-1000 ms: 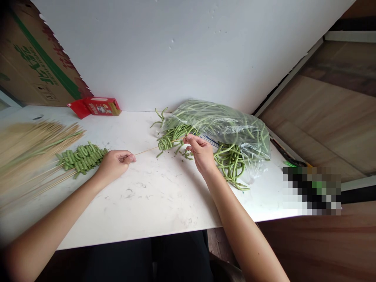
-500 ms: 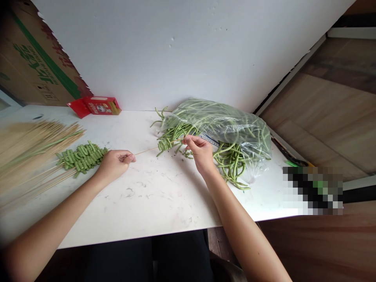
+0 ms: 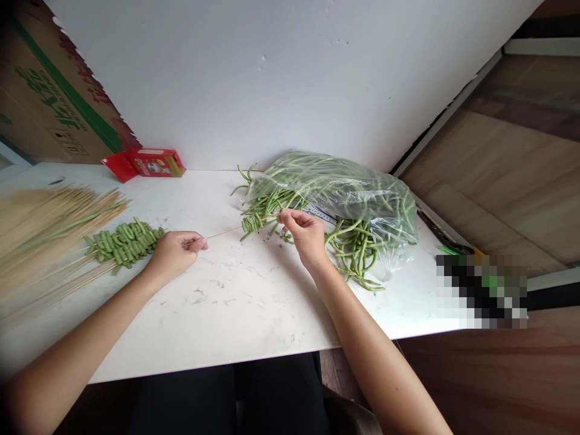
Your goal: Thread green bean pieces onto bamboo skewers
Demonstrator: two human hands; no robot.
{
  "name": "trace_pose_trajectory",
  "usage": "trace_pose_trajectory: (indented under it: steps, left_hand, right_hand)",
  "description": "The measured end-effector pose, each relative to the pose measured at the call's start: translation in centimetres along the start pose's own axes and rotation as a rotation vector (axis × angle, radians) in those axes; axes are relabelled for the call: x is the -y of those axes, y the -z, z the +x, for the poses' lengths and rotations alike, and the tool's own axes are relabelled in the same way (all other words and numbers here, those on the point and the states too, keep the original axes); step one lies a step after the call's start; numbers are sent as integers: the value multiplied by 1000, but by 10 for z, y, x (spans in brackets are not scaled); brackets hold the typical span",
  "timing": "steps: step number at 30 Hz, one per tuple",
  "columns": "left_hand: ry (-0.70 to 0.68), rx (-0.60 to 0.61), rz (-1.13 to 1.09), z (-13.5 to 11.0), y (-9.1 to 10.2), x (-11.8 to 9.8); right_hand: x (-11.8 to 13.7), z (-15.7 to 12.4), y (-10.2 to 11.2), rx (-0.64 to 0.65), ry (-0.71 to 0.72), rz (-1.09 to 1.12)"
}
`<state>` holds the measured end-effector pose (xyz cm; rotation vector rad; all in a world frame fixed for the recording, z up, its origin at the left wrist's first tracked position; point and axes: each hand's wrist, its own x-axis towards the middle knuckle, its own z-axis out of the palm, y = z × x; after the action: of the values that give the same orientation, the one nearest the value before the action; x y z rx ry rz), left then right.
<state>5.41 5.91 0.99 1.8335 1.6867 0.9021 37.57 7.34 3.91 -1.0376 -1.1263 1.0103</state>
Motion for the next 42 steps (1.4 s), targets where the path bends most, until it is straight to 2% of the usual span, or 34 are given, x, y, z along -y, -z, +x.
trace_pose_trajectory:
  steps: [12, 20, 25, 35, 42]
  left_hand:
    - [19, 16, -28, 1, -1, 3]
    - [30, 13, -87, 3, 2, -5]
    - [33, 16, -78, 2, 2, -8]
    - [21, 9, -17, 1, -4, 3]
    - [22, -5, -2, 0, -3, 1]
  right_hand:
    - [6, -2, -6, -2, -38, 37]
    - [15, -2, -7, -13, -108, 241]
    - [12, -1, -6, -32, -144, 201]
    - [0, -2, -7, -53, -97, 84]
    - [-4, -3, -9, -82, -82, 98]
